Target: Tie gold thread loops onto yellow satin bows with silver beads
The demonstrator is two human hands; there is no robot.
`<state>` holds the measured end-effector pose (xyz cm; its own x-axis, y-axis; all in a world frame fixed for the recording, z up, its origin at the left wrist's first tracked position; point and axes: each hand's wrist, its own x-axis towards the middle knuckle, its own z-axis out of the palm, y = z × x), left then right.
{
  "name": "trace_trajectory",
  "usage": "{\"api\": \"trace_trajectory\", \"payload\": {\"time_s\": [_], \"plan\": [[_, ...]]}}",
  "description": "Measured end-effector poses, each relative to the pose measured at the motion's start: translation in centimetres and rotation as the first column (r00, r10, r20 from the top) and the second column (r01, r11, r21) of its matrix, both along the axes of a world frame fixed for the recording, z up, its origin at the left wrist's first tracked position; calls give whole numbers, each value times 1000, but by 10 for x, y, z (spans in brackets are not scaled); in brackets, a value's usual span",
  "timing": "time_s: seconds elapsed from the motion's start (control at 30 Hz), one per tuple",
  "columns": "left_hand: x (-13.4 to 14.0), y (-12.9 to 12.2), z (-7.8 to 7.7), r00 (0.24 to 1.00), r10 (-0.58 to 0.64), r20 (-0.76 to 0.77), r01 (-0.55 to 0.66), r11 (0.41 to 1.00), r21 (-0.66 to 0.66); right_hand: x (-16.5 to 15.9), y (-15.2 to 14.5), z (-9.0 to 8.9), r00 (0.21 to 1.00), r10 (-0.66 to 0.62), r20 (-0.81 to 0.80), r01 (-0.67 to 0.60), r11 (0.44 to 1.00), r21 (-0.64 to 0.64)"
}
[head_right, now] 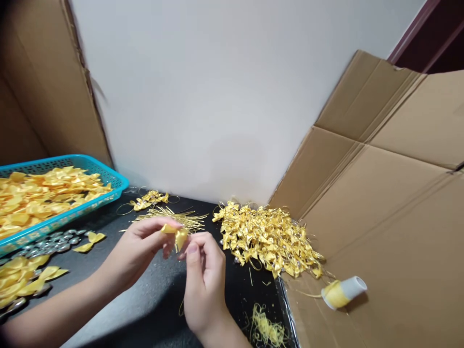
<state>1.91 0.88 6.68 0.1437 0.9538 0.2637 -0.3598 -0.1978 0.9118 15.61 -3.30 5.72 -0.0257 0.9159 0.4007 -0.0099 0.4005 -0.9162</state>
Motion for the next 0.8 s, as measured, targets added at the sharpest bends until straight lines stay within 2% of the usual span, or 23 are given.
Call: {"api": "trace_trajectory", "payload": {"time_s": [0.1, 0.17, 0.23, 0.3, 0.37, 0.4, 0.47, 0.53, 0.57, 0.63, 0.7, 0.8], "plan": [[-3, 2, 0, 982, 158, -107, -133, 969, 208, -2, 3, -1, 978, 109, -176, -137, 978, -156], [-7, 4, 1, 950, 245, -193, -152, 904, 399, 0, 7, -2, 961, 101, -259, -152, 971, -186], [-10, 6, 2, 905, 335, -262, -131, 806, 577, 3, 9, -2, 965, 73, -253, -123, 975, -187], [-13, 8, 1, 871, 393, -296, -82, 710, 700, 6, 10, 0, 980, 52, -192, -85, 982, -169], [-15, 10, 1, 869, 355, -344, 12, 680, 733, 9, 9, 2, 993, 15, -119, -33, 988, -150], [-15, 11, 1, 879, 286, -382, 78, 704, 706, 10, 9, 3, 996, -3, -90, -10, 990, -142], [-15, 11, 2, 900, 66, -430, 207, 804, 558, 11, 10, 5, 998, -13, -59, 6, 992, -124], [-15, 11, 3, 912, -154, -381, 295, 891, 345, 12, 11, 5, 999, 12, -52, -17, 995, -95], [-14, 11, 4, 916, -220, -336, 311, 918, 246, 13, 12, 5, 999, 26, -48, -29, 997, -75], [-13, 11, 4, 919, -291, -266, 326, 940, 98, 14, 13, 6, 998, 53, -28, -53, 998, -31], [-13, 12, 3, 918, -337, -211, 346, 938, 6, 15, 14, 5, 998, 60, 20, -60, 998, 21], [-12, 14, 1, 934, -350, -66, 343, 934, -97, 21, 15, 2, 984, -73, 161, 38, 977, 212]]}}
